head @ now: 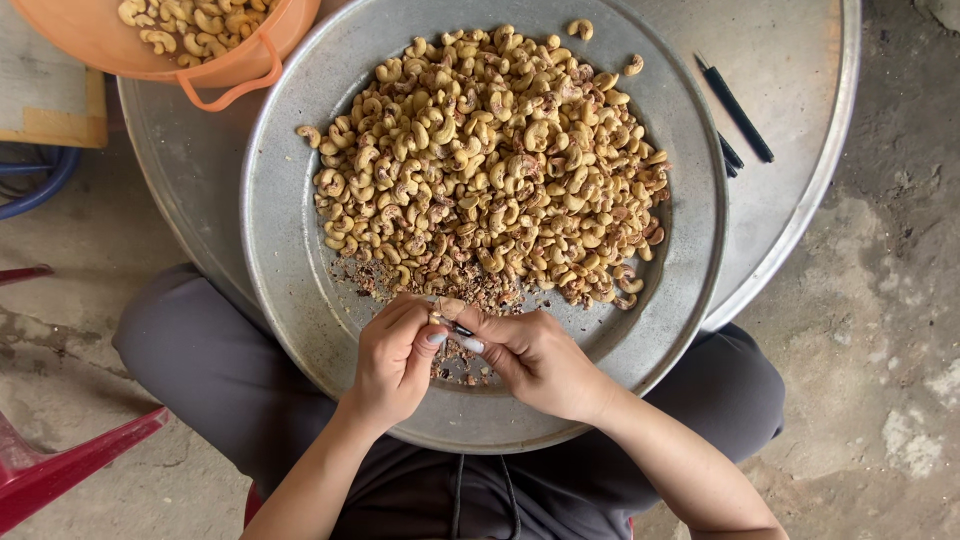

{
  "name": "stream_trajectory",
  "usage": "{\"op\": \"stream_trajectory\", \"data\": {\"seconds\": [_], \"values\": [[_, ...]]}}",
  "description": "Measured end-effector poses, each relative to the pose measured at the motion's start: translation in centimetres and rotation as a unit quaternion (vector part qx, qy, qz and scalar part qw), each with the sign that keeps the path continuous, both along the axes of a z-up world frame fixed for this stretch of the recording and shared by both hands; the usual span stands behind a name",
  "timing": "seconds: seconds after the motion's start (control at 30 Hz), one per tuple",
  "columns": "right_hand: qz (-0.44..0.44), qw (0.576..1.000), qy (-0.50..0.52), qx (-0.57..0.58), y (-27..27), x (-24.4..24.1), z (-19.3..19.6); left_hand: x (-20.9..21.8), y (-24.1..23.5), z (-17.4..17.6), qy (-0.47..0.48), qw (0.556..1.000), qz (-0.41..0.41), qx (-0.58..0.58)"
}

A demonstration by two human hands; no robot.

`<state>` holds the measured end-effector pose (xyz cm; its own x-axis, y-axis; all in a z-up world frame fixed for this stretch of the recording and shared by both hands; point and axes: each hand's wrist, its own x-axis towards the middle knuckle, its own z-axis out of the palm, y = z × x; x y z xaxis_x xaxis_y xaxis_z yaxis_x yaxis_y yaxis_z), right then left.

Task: The person sits on the floor and uses a small knife to peel the skin off raw cashew nuts. They pick up each nut, carefully remove the outer layer, and place the peeled nut into a separate orange bowl while discarding the skins into the metal tray.

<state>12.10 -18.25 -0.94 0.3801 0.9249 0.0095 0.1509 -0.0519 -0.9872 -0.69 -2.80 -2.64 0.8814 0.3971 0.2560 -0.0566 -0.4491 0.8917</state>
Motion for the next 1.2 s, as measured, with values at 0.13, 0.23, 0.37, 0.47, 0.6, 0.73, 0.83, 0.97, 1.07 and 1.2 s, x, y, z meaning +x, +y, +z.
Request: {"op": "stream_trajectory", "data": {"seconds": [0.13,0.23,0.37,0.47,0.6,0.73,0.83,0.97,1.07,1.2], "values": [[-0.039,0.993,-0.113,-0.010,-0.1,-0.3,0.0,0.2,-0.2,0.4,-0.002,0.999,-0.002,-0.043],[-0.067,0.995,-0.068,-0.007,0.4,0.2,1.6,0.1,-0.8,0.7,-0.004,0.994,-0.002,-0.111],[-0.076,0.997,0.031,0.000,1.4,1.7,1.8,-1.2,-0.4,-2.4,-0.028,0.968,-0.007,-0.249],[-0.086,0.995,0.055,-0.002,1.4,2.9,1.0,-1.3,1.0,-2.3,-0.035,0.870,-0.012,-0.492],[-0.096,0.992,0.076,0.000,0.7,3.5,-0.4,-0.3,4.5,-1.8,0.017,0.833,0.009,-0.553],[-0.099,0.992,0.079,-0.006,-0.1,3.2,-3.0,1.7,7.4,0.6,0.157,0.987,0.017,0.028],[-0.093,0.993,0.078,-0.005,0.0,3.2,-3.6,2.7,8.7,0.4,0.213,0.950,-0.026,0.228],[-0.094,0.992,0.089,-0.003,0.1,3.3,-3.0,2.5,8.4,0.4,0.175,0.963,-0.029,0.201],[-0.094,0.991,0.099,-0.001,0.0,3.4,-2.4,2.5,6.8,-0.1,0.177,0.965,-0.075,0.180],[-0.095,0.991,0.090,-0.003,0.5,3.5,-1.6,3.7,6.0,0.3,0.236,0.932,-0.121,0.248]]}}
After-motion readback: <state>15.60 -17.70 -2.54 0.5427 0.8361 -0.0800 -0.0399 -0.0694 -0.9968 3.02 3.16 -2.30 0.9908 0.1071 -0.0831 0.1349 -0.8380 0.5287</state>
